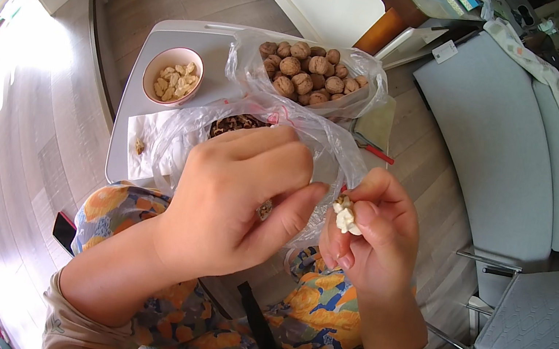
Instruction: The person sits on the floor and peels the thin skin off walnut kernels by hand. They place the peeled kernels into a small bowl and discard the skins into a plastic bag. The process is repeated for multiple nuts throughout the clip.
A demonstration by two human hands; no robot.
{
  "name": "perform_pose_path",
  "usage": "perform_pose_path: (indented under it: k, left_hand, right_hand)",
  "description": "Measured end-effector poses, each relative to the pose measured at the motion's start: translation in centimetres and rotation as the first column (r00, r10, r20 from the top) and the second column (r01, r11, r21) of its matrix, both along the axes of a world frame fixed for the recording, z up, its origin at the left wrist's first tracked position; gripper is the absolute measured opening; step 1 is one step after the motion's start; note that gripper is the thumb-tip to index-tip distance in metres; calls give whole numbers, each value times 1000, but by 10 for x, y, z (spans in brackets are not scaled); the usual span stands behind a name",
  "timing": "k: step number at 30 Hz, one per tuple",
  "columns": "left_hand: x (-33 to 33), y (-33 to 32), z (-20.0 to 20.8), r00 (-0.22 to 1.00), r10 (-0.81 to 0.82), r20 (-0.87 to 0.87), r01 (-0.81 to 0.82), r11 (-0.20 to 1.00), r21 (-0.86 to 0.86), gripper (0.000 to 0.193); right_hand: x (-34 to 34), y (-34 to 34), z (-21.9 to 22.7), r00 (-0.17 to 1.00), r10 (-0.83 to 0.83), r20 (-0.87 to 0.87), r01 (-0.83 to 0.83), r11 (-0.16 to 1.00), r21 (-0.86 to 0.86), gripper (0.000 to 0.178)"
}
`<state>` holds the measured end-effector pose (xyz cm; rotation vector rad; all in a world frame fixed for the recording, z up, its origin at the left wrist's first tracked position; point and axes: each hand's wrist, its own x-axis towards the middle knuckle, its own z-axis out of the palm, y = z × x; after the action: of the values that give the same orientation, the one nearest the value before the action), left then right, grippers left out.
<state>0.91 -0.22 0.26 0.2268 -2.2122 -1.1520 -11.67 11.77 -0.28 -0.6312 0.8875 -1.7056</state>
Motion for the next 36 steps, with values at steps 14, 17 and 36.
perform_pose_path:
  k: [14,17,36]
  left_hand:
    - [-4,2,0,995,25,-101,-36,994,-104,10]
    - [-4,2,1,993,29,-118,-45,989,-138,11]
    - [-3,2,-4,982,-186,14,147,817,557,7]
  right_hand:
    - [0,-1,-1,1000,-30,0,30,999,-9,10]
    - [-1,-1,-2,999,-26,-36,26,1000,-6,9]
    - [-1,4,0,856,-111,-506,39,988,-152,11]
